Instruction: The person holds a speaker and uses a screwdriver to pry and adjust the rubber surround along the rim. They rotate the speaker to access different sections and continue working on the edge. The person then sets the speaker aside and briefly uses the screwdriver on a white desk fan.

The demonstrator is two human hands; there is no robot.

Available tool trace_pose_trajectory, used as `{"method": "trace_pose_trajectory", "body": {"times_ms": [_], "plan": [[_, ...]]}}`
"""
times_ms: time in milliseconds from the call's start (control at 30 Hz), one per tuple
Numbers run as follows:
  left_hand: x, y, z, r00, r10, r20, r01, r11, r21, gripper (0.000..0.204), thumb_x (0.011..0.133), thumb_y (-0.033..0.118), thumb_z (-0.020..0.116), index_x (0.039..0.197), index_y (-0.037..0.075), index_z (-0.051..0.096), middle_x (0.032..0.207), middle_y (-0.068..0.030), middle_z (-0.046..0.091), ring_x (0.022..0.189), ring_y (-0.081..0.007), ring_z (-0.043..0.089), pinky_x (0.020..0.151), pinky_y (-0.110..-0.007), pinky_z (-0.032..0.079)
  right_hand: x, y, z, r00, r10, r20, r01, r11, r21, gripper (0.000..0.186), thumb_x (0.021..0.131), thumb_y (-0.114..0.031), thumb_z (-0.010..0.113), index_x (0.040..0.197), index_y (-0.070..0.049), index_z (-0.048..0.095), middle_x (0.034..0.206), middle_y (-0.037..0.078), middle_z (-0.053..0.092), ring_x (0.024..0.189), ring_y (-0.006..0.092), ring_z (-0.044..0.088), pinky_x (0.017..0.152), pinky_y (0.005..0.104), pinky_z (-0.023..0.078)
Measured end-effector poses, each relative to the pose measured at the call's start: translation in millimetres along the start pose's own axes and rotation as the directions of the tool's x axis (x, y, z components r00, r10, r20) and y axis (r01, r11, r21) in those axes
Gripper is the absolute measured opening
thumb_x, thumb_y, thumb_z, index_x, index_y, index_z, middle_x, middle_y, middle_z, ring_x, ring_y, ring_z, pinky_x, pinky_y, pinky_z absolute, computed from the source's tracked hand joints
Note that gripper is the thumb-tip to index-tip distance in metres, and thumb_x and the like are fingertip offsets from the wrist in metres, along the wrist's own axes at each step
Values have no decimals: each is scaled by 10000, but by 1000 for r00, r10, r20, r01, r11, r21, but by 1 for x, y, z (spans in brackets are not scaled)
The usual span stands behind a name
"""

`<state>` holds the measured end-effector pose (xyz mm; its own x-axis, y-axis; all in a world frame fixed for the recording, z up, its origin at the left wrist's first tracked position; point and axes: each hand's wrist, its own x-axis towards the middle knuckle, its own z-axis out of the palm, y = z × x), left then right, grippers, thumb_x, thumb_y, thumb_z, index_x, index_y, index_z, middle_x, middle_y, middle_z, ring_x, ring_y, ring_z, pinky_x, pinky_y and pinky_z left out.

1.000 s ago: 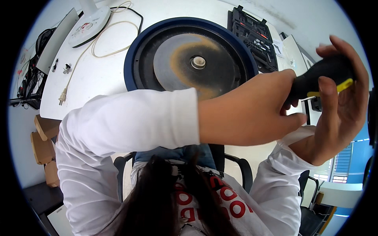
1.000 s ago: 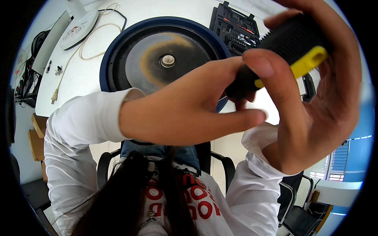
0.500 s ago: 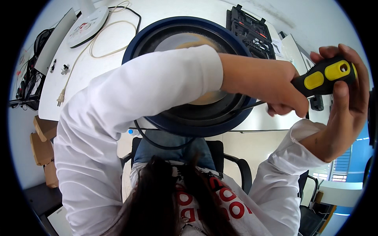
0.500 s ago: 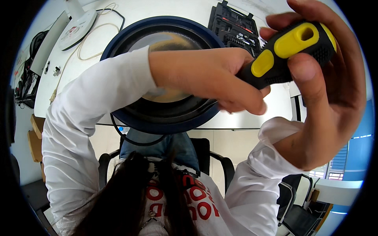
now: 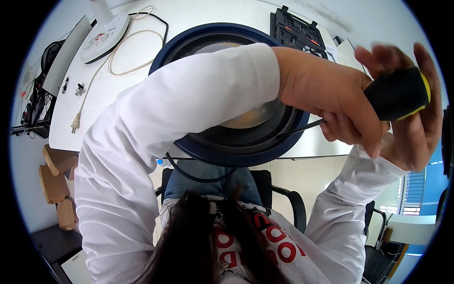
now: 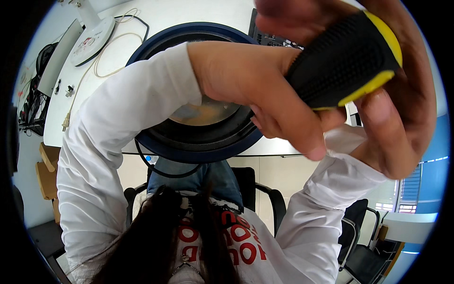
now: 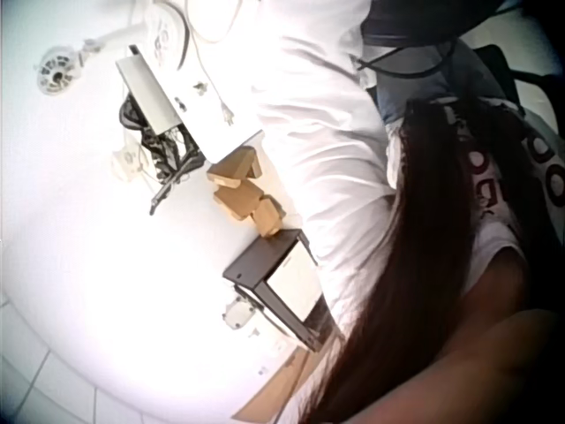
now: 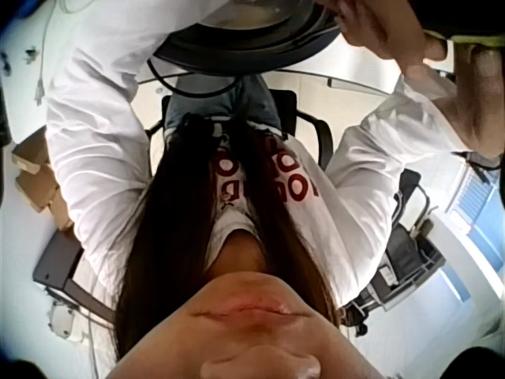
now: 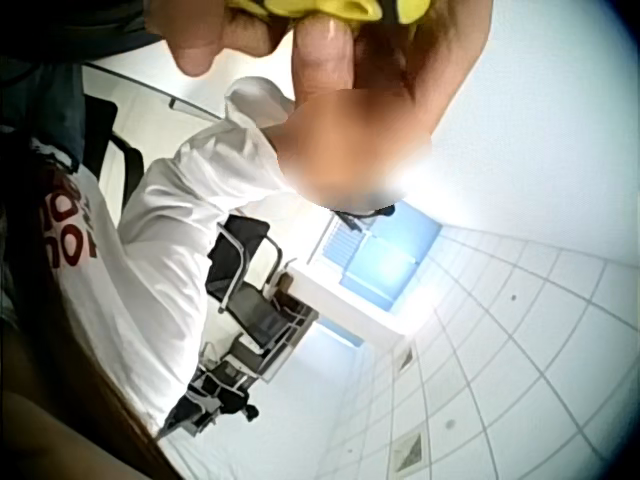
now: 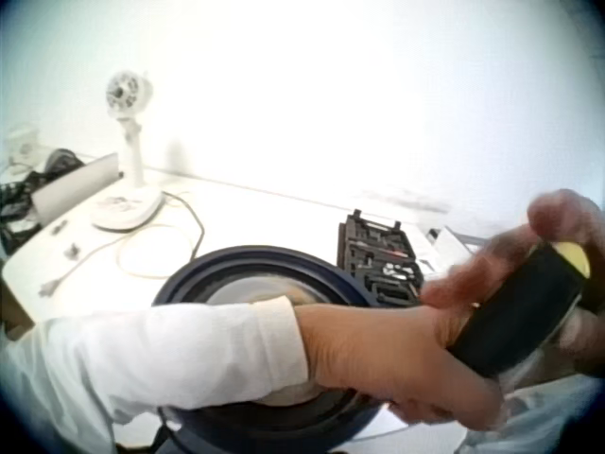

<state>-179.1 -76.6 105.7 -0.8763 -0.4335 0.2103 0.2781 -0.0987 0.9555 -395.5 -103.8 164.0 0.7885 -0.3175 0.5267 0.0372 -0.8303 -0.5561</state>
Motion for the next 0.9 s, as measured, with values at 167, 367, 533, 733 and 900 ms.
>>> {"method": "trace_pose_trajectory", "body": {"times_ms": [167,367,533,733,900], "plan": [[9,-12,-8,993,83,-89,-74,992,99,282,758,212,734,800,-47,629,656,-55,578,586,-143,549,548,-269,430,-11,5,-2,988,60,-143,-78,989,-123,681,870,-367,722,1428,-81,455,1276,228,599,1159,396,626,1021,527,486],[-3,-10,29,813,281,-510,-43,902,429,400,730,215,746,911,-123,633,747,-132,631,652,-207,610,603,-294,495,1,-18,21,967,29,-252,-139,890,-434,623,853,-462,723,1300,-60,556,1082,188,672,1007,313,683,980,449,518],[5,-10,25,912,215,-350,-115,951,286,237,772,199,741,829,-18,663,621,-23,568,541,-117,524,523,-260,412,-3,-13,23,961,-114,-251,-24,872,-489,676,817,-537,740,1222,-26,562,1063,158,602,975,241,631,943,368,491],[10,-14,-19,979,81,185,-85,996,17,179,867,218,677,794,56,696,565,50,435,513,-95,439,567,-289,407,6,-14,32,979,123,-162,-138,987,-83,871,877,-554,654,1403,75,361,1208,238,563,1132,307,616,1051,445,452],[16,-16,-17,993,51,104,-53,998,18,176,828,225,717,801,54,690,592,34,492,529,-106,491,610,-284,458,-11,-3,23,950,176,-257,-193,980,-44,855,863,-524,691,1403,49,360,1201,235,588,1117,320,637,1066,462,457]]}}
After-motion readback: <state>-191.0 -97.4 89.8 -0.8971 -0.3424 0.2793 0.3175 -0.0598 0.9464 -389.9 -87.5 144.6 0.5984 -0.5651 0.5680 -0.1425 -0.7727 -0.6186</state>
